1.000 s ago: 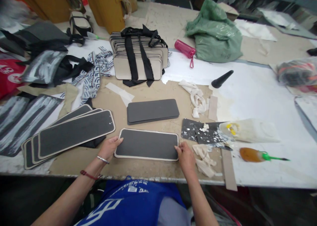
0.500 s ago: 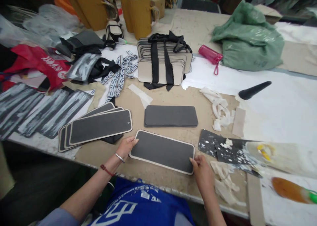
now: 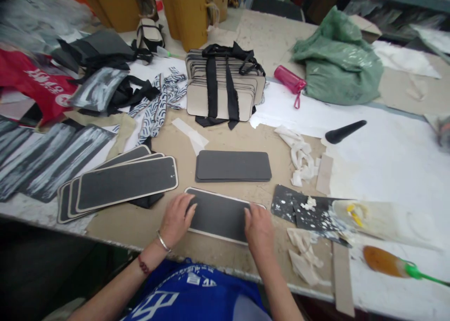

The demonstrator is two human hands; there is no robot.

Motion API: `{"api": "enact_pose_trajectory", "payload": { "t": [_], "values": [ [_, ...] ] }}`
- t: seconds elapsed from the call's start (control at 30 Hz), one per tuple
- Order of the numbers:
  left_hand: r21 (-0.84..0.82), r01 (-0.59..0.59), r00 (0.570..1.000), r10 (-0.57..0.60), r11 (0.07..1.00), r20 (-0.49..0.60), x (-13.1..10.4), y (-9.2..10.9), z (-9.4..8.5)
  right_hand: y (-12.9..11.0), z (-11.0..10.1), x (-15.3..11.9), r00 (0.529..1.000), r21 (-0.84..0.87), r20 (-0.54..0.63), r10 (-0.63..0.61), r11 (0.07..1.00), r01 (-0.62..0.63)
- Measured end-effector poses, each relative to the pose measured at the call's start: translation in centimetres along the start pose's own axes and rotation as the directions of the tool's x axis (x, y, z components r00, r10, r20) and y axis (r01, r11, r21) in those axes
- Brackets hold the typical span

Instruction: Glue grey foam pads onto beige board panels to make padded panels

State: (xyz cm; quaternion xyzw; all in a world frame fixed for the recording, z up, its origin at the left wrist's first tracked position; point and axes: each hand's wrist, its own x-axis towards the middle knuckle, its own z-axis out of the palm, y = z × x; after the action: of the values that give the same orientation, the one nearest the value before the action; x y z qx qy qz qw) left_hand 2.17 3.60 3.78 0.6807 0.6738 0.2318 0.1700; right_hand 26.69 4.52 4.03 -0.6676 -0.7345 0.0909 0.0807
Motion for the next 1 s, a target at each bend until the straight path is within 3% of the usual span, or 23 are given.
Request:
{"api": "enact_pose_trajectory", "payload": {
  "t": [0.07,0.17,0.23,0.33,0.77,0.9,1.0],
  "values": [
    [0.053,-0.190,0.974,0.182,0.980,0.132,-0.3,0.7,1.5,-3.4,1.3,1.3,0.982,0.058,-0.005,-0.186,0.981,0.186],
    [0.116,-0.304,0.927,0.266,0.945,0.263,-0.6,0.9,3.4,-6.9,3.3,2.5,0.924,0.101,0.049,-0.380,0.922,0.373],
    [0.152,-0.312,0.923,0.261,0.938,0.283,-0.8,0.7,4.1,-7.5,4.1,2.7,0.904,0.101,0.082,-0.419,0.906,0.411],
    [0.182,-0.312,0.926,0.256,0.932,0.279,-0.9,0.5,4.1,-6.3,4.3,2.1,0.904,0.073,0.103,-0.414,0.910,0.408],
    [0.179,-0.315,0.931,0.266,0.932,0.250,-1.0,0.5,4.1,0.4,2.2,0.0,0.957,-0.035,0.073,-0.281,0.958,0.284],
    [0.184,-0.325,0.928,0.275,0.928,0.252,-1.1,0.3,4.1,3.5,-0.5,-1.3,0.998,-0.070,0.053,-0.039,0.997,0.043],
    [0.167,-0.327,0.927,0.282,0.930,0.245,-1.0,0.3,3.8,5.7,-1.7,-3.1,0.975,0.007,0.048,0.218,0.976,-0.219]
  ]
}}
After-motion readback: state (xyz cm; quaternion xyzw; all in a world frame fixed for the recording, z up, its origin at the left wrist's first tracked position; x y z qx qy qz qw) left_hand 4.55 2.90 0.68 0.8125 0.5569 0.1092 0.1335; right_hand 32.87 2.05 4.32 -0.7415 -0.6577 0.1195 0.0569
